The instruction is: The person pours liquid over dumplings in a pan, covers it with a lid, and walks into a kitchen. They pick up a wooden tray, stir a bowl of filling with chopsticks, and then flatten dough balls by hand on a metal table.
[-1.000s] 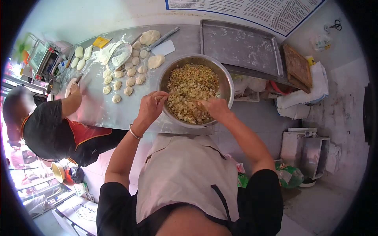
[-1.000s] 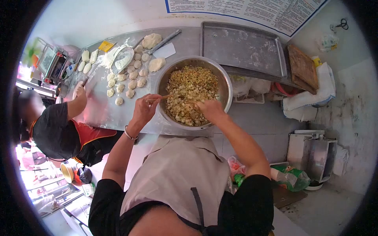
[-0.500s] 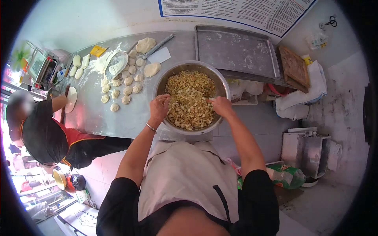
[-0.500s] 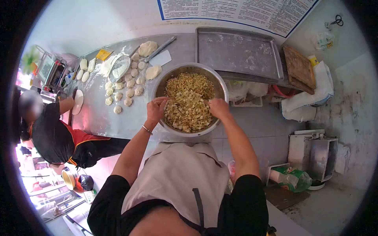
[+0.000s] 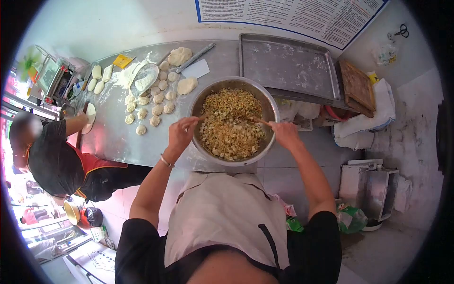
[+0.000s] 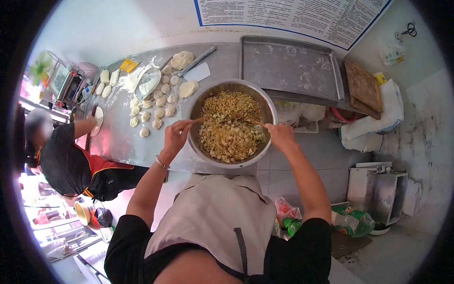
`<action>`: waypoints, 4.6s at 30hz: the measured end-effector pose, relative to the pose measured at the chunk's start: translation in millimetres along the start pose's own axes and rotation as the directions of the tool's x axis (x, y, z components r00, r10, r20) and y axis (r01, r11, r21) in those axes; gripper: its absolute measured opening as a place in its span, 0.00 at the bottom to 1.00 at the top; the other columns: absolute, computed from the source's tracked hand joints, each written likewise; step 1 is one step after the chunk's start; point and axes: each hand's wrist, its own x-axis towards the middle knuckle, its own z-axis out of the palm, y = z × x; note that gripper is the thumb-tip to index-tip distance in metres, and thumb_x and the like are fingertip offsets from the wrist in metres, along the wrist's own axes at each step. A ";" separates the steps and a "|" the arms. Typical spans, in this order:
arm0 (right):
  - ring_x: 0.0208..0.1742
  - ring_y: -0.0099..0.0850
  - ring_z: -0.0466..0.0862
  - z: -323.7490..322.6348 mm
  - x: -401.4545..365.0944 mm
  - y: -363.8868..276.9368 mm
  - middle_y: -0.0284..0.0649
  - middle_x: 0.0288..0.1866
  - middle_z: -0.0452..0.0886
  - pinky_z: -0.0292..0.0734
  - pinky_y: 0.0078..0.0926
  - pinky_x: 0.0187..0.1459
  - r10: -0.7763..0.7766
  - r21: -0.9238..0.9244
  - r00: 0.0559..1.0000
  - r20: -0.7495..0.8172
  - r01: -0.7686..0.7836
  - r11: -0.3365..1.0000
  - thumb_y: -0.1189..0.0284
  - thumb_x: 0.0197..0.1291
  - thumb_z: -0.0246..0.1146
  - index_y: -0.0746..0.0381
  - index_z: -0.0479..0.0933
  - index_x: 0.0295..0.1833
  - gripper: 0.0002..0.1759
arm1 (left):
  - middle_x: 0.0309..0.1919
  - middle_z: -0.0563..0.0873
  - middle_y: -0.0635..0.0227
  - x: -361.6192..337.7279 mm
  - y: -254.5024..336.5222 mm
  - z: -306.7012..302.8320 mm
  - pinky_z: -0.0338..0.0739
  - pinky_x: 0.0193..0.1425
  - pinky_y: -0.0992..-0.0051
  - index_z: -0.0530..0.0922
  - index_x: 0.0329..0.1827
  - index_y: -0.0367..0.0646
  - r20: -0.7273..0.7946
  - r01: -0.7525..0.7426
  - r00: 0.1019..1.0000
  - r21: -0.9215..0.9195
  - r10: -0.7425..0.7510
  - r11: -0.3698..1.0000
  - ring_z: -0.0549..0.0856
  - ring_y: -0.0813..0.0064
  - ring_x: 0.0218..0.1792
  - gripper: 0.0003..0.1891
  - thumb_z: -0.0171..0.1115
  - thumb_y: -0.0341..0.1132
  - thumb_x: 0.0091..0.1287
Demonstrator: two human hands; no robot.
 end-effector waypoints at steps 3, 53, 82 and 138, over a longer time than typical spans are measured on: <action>0.41 0.44 0.88 51.5 43.6 -0.1 0.45 0.39 0.87 0.81 0.48 0.43 0.087 0.061 0.993 0.074 -0.092 0.994 0.68 0.67 0.60 0.48 0.84 0.58 0.16 | 0.39 0.91 0.60 10.4 -16.1 29.0 0.83 0.40 0.73 0.88 0.44 0.41 0.024 0.151 0.988 0.140 -0.156 0.979 0.91 0.68 0.36 0.07 0.67 0.31 0.67; 0.38 0.44 0.86 17.9 22.0 -63.1 0.46 0.33 0.83 0.81 0.47 0.39 -0.200 -0.002 0.980 -0.007 0.200 0.980 0.73 0.67 0.53 0.46 0.80 0.62 0.21 | 0.42 0.89 0.58 -25.5 6.6 28.8 0.84 0.45 0.65 0.86 0.44 0.43 0.129 -0.148 0.979 -0.078 0.157 0.986 0.89 0.55 0.41 0.08 0.64 0.26 0.65; 0.39 0.47 0.84 -30.1 -23.5 -3.7 0.46 0.37 0.84 0.79 0.49 0.41 -0.047 -0.025 0.998 -0.034 0.046 0.999 0.69 0.70 0.56 0.44 0.81 0.64 0.19 | 0.33 0.89 0.56 23.1 18.4 22.9 0.81 0.36 0.70 0.86 0.44 0.37 0.043 0.143 0.990 -0.141 -0.138 0.980 0.89 0.66 0.30 0.08 0.65 0.30 0.67; 0.55 0.45 0.74 -53.8 44.9 -130.1 0.46 0.52 0.72 0.73 0.42 0.54 -0.393 0.157 0.867 -0.305 0.453 0.878 0.74 0.61 0.66 0.60 0.79 0.59 0.20 | 0.52 0.81 0.53 -158.6 -174.4 -63.6 0.81 0.53 0.62 0.76 0.60 0.44 -0.081 0.686 0.727 0.111 -0.681 0.719 0.85 0.55 0.49 0.22 0.68 0.36 0.63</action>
